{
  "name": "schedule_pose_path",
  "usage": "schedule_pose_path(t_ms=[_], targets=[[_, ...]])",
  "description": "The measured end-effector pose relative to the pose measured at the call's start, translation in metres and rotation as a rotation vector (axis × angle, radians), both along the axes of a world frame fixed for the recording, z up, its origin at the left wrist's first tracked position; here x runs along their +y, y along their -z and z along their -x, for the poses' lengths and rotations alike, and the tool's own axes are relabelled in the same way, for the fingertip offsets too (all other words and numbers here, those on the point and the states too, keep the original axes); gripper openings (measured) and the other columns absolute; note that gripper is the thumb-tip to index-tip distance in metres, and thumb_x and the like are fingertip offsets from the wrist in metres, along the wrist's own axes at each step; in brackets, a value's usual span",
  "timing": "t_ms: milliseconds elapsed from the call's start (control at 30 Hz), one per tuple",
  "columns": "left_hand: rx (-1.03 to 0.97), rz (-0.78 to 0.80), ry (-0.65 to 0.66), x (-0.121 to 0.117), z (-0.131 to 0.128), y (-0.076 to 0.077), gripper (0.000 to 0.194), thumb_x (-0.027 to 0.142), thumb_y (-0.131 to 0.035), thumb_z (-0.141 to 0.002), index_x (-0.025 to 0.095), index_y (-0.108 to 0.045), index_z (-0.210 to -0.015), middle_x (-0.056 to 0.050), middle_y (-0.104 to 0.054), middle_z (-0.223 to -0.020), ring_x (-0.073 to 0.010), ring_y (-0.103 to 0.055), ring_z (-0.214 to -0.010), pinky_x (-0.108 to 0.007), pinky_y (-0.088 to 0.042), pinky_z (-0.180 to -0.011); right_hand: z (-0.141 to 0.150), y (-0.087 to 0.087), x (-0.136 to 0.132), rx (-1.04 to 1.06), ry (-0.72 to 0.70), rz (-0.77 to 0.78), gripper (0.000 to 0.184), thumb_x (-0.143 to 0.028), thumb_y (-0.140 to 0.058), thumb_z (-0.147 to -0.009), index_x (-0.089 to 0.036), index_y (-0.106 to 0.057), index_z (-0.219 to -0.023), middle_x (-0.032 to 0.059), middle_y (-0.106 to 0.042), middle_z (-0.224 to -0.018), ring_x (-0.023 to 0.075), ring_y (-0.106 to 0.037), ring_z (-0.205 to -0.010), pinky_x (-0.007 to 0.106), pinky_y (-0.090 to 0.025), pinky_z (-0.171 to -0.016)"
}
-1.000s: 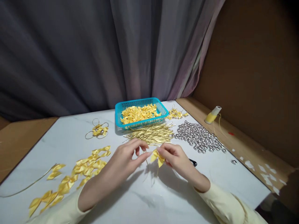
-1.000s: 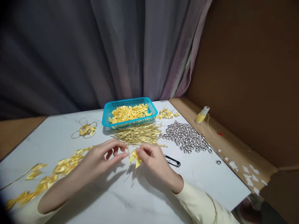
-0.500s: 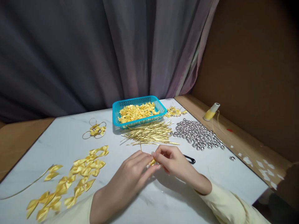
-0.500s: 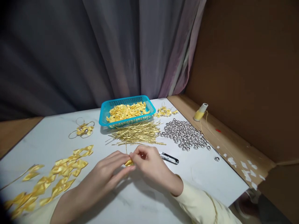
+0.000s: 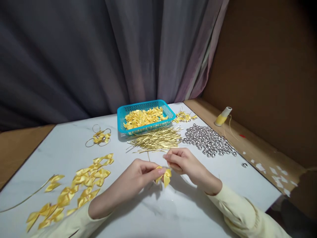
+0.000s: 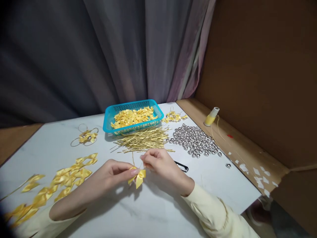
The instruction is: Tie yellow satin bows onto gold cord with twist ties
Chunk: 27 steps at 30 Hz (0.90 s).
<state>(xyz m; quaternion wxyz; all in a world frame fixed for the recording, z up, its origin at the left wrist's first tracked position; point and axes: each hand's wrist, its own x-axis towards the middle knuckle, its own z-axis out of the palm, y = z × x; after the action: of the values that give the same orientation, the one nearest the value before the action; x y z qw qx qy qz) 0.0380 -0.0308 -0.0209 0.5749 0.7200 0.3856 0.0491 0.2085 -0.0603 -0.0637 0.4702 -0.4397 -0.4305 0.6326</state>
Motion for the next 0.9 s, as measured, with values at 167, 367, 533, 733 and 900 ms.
schedule_pose_path(t_ms=[167, 367, 533, 733, 900], targets=[[-0.020, 0.141, -0.001, -0.005, 0.001, -0.012, 0.036, 0.042, -0.050, -0.081, 0.013, -0.056, -0.060, 0.003, -0.042, -0.054, -0.0091, -0.032, -0.051, -0.022, -0.025, -0.050, -0.021, 0.006, 0.015, 0.109, 0.148, -0.021, 0.030, -0.026, -0.057, -0.074, -0.018, -0.037, -0.054, -0.0110, -0.026, -0.041, 0.0020, -0.015, -0.034, 0.019, -0.009, -0.034], [0.011, 0.207, -0.017, -0.007, 0.001, -0.016, 0.030, 0.035, -0.051, -0.080, 0.012, -0.062, -0.064, -0.002, -0.055, -0.059, -0.0109, -0.043, -0.054, -0.023, -0.029, -0.051, -0.056, 0.016, 0.036, 0.131, 0.299, -0.093, 0.029, -0.025, -0.057, -0.074, -0.018, -0.036, -0.055, -0.0115, -0.023, -0.043, 0.0018, -0.013, -0.035, 0.018, -0.007, -0.035], [0.012, 0.202, -0.038, -0.006, 0.001, -0.012, 0.027, 0.029, -0.049, -0.080, 0.011, -0.064, -0.067, -0.005, -0.060, -0.064, -0.0125, -0.048, -0.057, -0.023, -0.031, -0.053, -0.064, 0.022, 0.041, 0.117, 0.324, -0.121, 0.028, -0.024, -0.059, -0.073, -0.018, -0.038, -0.055, -0.0111, -0.023, -0.043, 0.0018, -0.013, -0.035, 0.018, -0.007, -0.034], [0.048, 0.151, 0.004, -0.005, -0.001, -0.012, 0.027, 0.030, -0.048, -0.081, 0.012, -0.064, -0.070, 0.000, -0.054, -0.060, -0.0093, -0.039, -0.053, -0.023, -0.026, -0.051, -0.065, 0.018, 0.039, 0.081, 0.330, -0.173, 0.028, -0.026, -0.060, -0.076, -0.016, -0.045, -0.056, -0.0092, -0.030, -0.044, 0.0013, -0.020, -0.034, 0.018, -0.011, -0.034], [0.062, 0.029, 0.009, -0.001, -0.003, -0.011, 0.036, 0.037, -0.043, -0.085, 0.013, -0.064, -0.069, 0.004, -0.043, -0.058, -0.0079, -0.033, -0.051, -0.022, -0.023, -0.050, -0.067, 0.017, 0.040, 0.050, 0.371, -0.196, 0.025, -0.034, -0.062, -0.076, -0.015, -0.054, -0.063, -0.0042, -0.049, -0.052, 0.0030, -0.038, -0.037, 0.016, -0.021, -0.033]])
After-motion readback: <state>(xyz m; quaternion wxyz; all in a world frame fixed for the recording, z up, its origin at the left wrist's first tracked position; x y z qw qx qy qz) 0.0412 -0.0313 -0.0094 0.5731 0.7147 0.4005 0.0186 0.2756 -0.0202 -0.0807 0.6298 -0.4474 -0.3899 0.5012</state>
